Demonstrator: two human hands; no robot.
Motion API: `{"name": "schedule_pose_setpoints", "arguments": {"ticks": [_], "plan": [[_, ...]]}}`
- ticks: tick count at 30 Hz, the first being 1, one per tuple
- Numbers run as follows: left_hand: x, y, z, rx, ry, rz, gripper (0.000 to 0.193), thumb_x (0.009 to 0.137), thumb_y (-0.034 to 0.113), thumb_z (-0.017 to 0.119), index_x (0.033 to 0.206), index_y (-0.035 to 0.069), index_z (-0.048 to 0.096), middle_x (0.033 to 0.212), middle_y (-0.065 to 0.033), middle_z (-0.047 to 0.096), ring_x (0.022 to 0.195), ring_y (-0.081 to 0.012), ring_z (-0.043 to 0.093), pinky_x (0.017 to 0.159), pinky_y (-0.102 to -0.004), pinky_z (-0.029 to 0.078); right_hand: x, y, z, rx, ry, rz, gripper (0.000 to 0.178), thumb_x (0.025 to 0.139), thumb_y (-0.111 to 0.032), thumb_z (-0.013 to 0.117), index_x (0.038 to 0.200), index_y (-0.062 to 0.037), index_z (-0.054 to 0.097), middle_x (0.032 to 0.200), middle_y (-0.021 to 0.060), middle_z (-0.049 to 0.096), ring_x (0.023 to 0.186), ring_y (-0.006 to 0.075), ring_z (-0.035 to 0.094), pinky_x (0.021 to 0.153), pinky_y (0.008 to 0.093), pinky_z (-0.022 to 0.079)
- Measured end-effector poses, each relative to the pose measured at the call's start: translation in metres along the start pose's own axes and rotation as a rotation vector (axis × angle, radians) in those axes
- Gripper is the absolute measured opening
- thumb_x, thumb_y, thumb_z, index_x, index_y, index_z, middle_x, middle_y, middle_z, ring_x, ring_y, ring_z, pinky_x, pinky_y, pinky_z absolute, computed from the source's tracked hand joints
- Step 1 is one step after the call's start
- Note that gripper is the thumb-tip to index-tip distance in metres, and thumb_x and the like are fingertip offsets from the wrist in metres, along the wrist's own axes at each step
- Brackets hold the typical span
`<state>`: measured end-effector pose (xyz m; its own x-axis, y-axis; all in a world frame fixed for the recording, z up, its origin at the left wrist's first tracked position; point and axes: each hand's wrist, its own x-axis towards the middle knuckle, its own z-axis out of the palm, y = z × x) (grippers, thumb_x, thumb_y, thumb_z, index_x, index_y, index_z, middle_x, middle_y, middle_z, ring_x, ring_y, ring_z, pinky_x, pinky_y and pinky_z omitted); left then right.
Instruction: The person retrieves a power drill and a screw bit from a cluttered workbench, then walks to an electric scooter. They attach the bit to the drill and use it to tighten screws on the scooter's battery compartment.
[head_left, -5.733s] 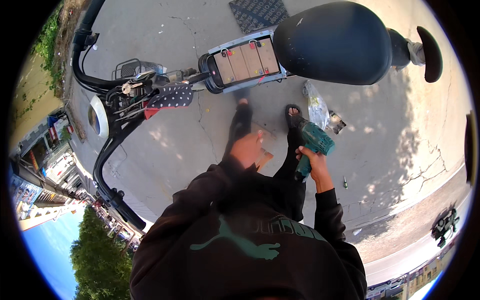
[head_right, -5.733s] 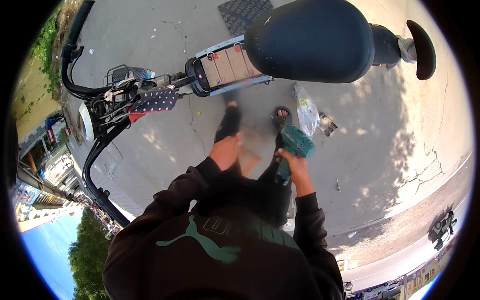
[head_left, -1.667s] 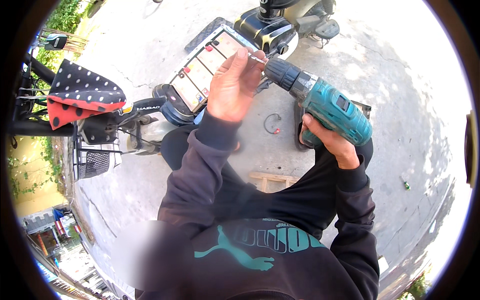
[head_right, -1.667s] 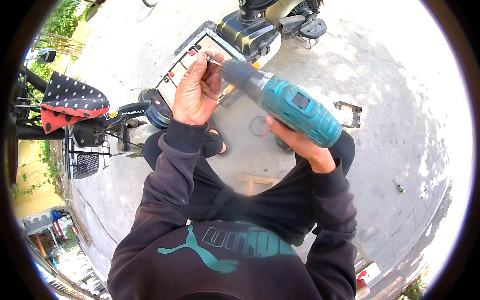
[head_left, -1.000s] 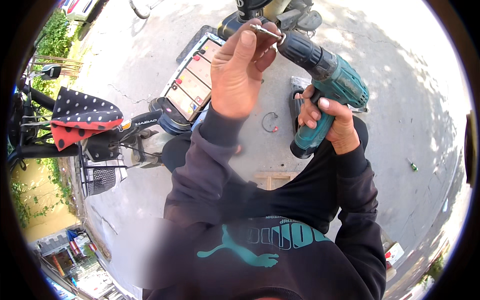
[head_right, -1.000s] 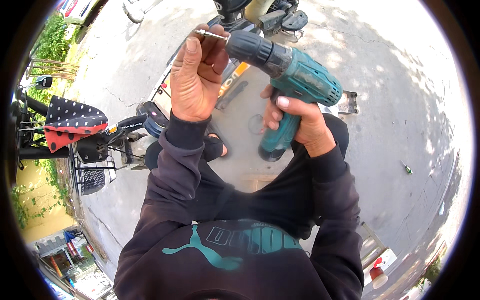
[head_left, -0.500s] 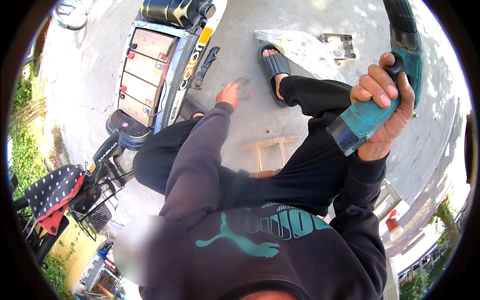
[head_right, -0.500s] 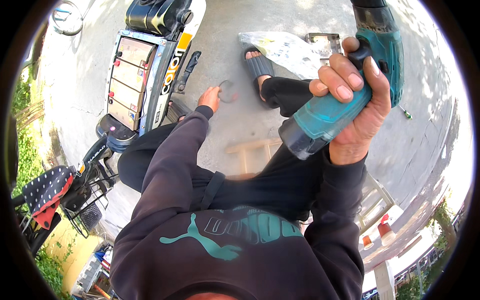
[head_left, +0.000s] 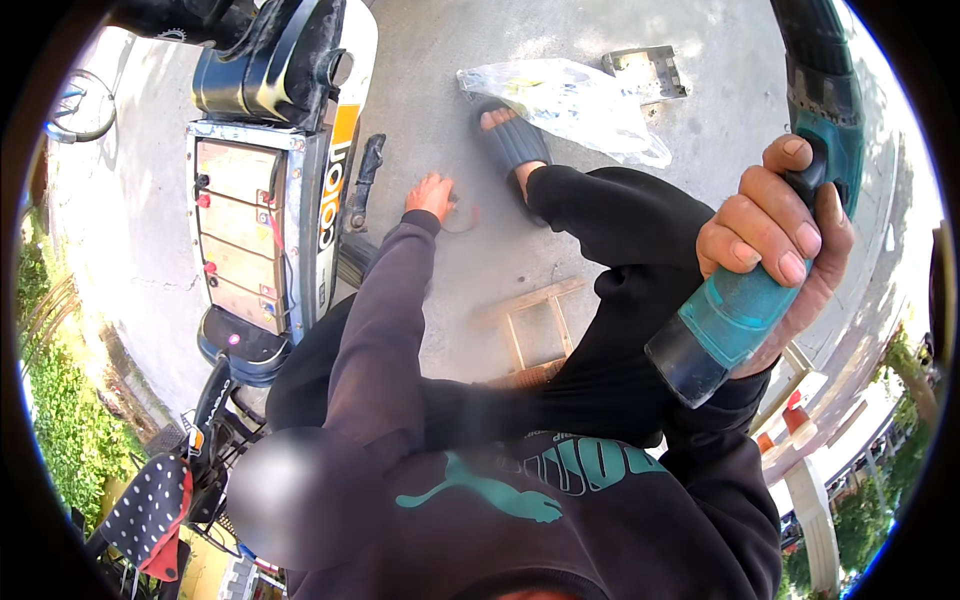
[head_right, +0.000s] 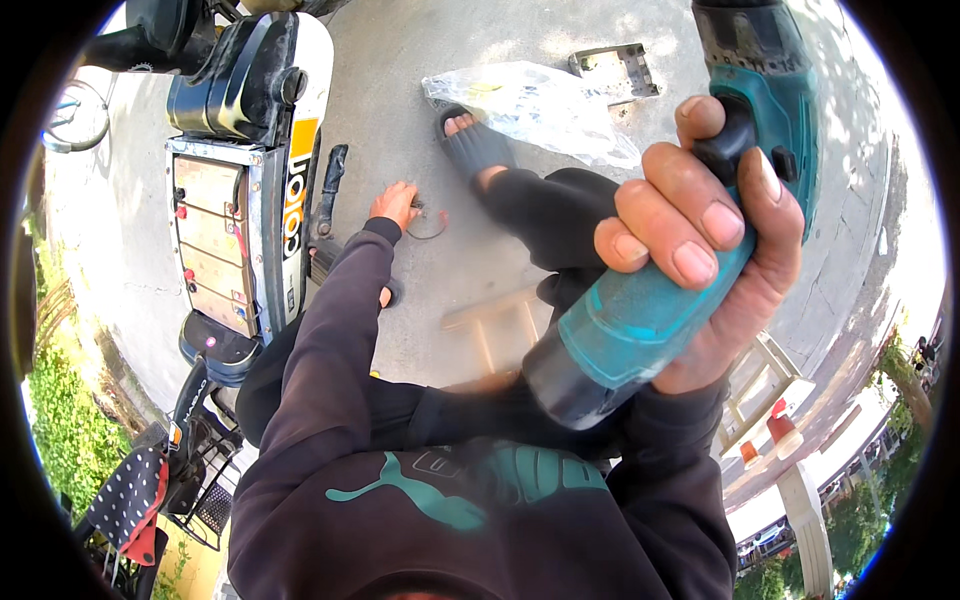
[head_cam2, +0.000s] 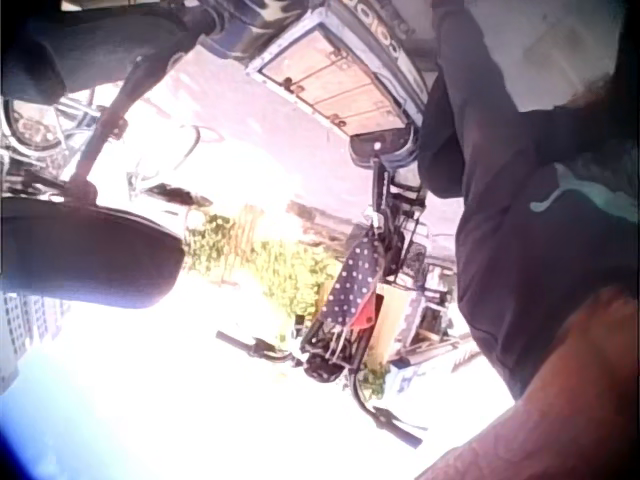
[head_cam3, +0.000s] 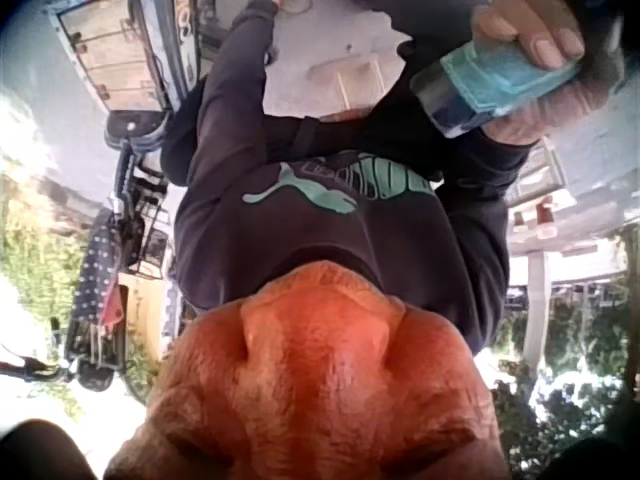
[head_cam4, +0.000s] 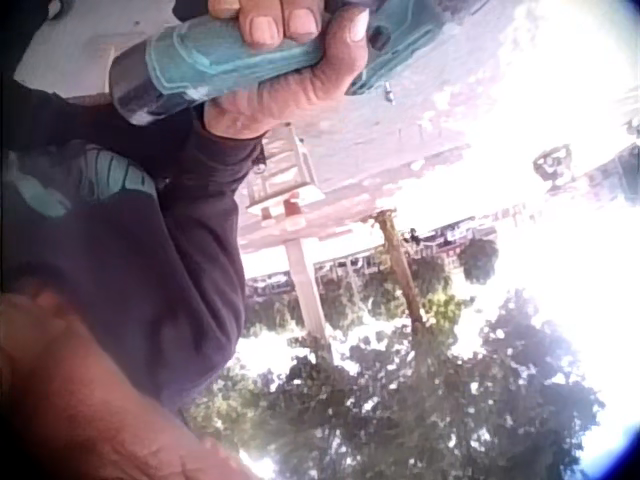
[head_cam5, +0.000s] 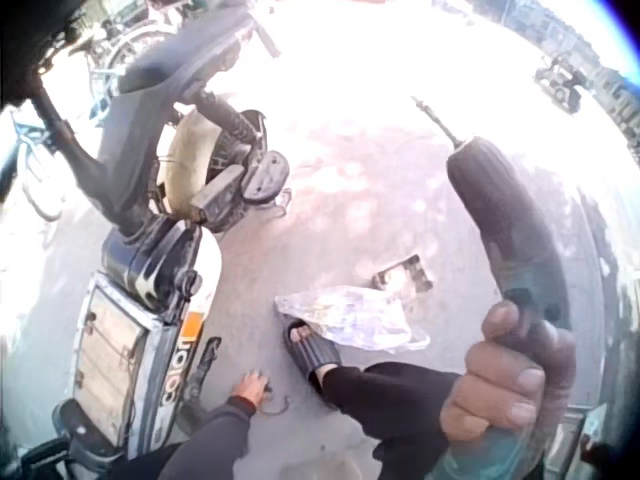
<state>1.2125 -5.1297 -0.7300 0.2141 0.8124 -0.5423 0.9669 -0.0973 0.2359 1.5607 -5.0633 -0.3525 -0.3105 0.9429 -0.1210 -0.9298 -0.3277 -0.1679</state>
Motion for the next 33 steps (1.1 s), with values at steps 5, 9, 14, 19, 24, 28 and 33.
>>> {"name": "schedule_pose_setpoints", "arguments": {"ticks": [5,9,14,19,24,28,33], "plan": [[-0.065,-0.004,-0.020,-0.522,-0.243,0.022,0.025,0.086,0.016,0.073,0.102,0.002,0.060,0.078,-0.0091,0.067,0.073,-0.0216,0.065,0.068,-0.0362,0.051,0.004,0.002,-0.004,-0.010,-0.064,0.131,0.037,0.100,-0.022,0.051,0.129,0.0009,0.047,0.082,0.0020,0.054,0.076,0.0141,0.059,0.083,0.0381,0.050],[-0.119,0.032,-0.064,-0.888,-0.098,-0.172,0.030,0.090,0.022,0.070,0.106,-0.001,0.059,0.086,-0.0080,0.068,0.076,-0.0141,0.063,0.068,-0.0323,0.050,-0.002,0.015,-0.002,-0.115,-0.077,0.143,0.037,0.097,-0.019,0.057,0.127,0.0017,0.051,0.080,0.0004,0.054,0.075,0.0120,0.057,0.082,0.0352,0.051],[-0.199,0.122,-0.207,-1.159,0.548,-0.094,0.023,0.094,0.009,0.062,0.113,-0.003,0.059,0.107,-0.0077,0.070,0.075,-0.0074,0.058,0.067,-0.0244,0.049,-0.008,0.036,0.014,-0.269,-0.070,0.165,0.038,0.090,-0.017,0.066,0.122,0.0017,0.056,0.080,0.0034,0.060,0.074,0.0160,0.062,0.076,0.0366,0.053],[-0.265,0.177,-0.290,-0.111,1.267,0.233,0.039,0.080,-0.007,0.064,0.119,0.000,0.064,0.085,-0.0055,0.063,0.065,-0.0191,0.058,0.059,-0.0317,0.048,-0.015,0.076,0.036,-0.405,-0.111,0.206,0.046,0.085,-0.011,0.074,0.125,-0.0003,0.053,0.092,0.0116,0.065,0.084,0.0227,0.067,0.076,0.0367,0.056],[-0.267,0.188,-0.303,0.380,1.371,0.380,0.048,0.073,0.004,0.066,0.121,0.005,0.065,0.069,-0.0012,0.038,0.061,-0.0179,0.047,0.056,-0.0319,0.039,-0.015,0.111,0.046,-0.554,-0.179,0.092,0.056,0.081,-0.010,0.079,0.128,-0.0008,0.052,0.099,0.0088,0.066,0.093,0.0197,0.064,0.085,0.0349,0.054],[-0.278,0.180,-0.303,0.569,1.344,0.351,0.049,0.072,0.009,0.064,0.120,0.007,0.067,0.071,0.0002,0.036,0.062,-0.0152,0.045,0.057,-0.0307,0.036,-0.012,0.128,0.049,-0.654,-0.188,0.056,0.054,0.080,-0.006,0.078,0.127,-0.0001,0.052,0.098,0.0073,0.064,0.092,0.0185,0.064,0.084,0.0333,0.054],[-0.283,0.173,-0.302,0.665,1.339,0.360,0.046,0.071,0.011,0.064,0.117,0.008,0.070,0.072,0.0009,0.036,0.063,-0.0136,0.044,0.057,-0.0293,0.033,-0.010,0.133,0.046,-0.648,-0.207,0.128,0.052,0.079,-0.003,0.077,0.125,-0.0002,0.053,0.098,0.0082,0.064,0.090,0.0193,0.065,0.083,0.0332,0.053]]}}
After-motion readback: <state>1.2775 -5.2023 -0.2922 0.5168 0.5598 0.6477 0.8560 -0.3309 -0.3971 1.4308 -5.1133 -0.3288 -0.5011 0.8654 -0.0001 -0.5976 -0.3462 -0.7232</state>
